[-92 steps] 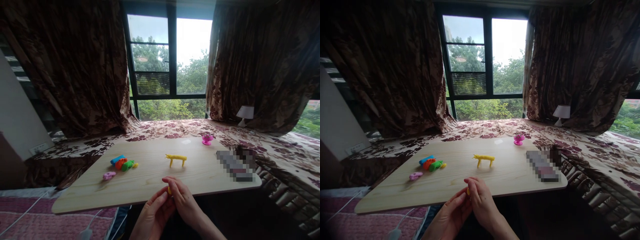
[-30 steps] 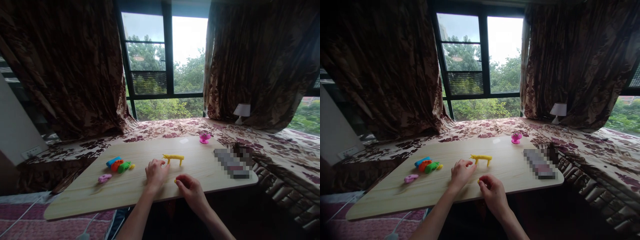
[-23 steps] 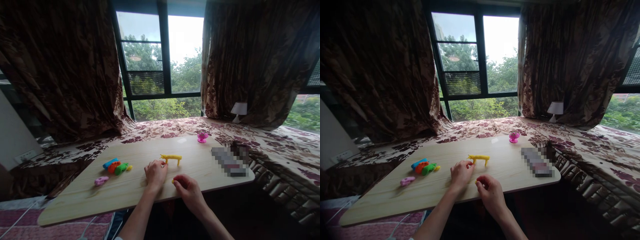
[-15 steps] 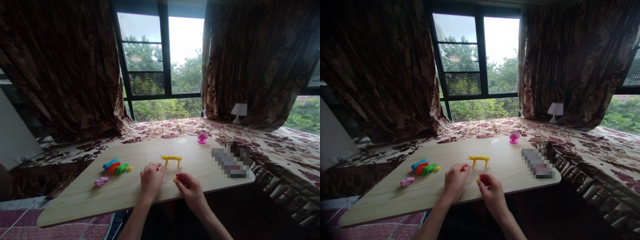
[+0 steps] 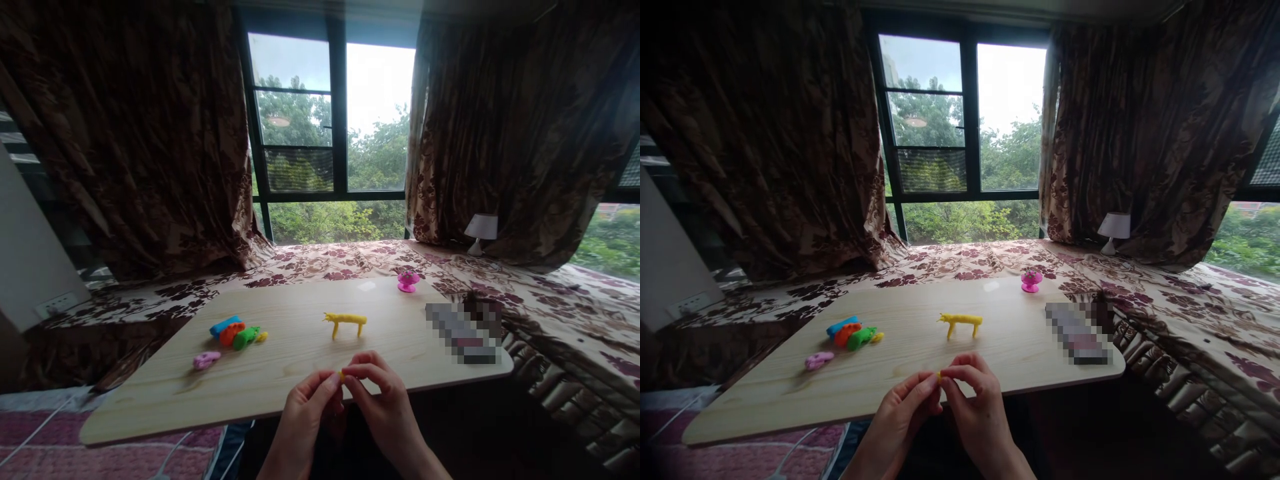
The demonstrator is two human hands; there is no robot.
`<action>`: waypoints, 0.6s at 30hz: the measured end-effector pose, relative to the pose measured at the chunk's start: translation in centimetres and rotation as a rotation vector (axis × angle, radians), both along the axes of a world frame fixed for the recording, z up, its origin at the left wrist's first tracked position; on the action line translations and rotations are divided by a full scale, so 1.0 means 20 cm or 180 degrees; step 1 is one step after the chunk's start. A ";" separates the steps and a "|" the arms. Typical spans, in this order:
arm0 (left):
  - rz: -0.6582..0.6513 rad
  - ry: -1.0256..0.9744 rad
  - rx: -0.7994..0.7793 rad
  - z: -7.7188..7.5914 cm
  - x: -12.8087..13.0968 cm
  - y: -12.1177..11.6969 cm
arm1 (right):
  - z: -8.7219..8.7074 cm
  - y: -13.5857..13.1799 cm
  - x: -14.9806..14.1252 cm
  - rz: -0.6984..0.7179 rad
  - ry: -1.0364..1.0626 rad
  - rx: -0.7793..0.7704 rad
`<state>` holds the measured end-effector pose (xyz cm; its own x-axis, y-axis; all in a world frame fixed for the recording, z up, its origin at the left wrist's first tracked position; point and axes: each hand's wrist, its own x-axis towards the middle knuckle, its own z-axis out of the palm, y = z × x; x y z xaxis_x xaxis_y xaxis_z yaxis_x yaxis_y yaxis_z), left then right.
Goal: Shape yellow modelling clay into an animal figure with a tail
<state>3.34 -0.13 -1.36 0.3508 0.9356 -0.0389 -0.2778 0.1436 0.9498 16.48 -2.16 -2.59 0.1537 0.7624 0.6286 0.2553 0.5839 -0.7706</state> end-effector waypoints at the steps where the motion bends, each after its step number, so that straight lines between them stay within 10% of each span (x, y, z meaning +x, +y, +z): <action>1: 0.0019 -0.0008 0.0012 0.00 0.00 0.00 | 0.00 0.00 0.00 -0.0001 0.0018 0.0002; 18: 0.0641 0.0451 0.0239 0.05 -0.01 -0.03 | 0.04 -0.02 0.00 0.0057 -0.0518 -0.0078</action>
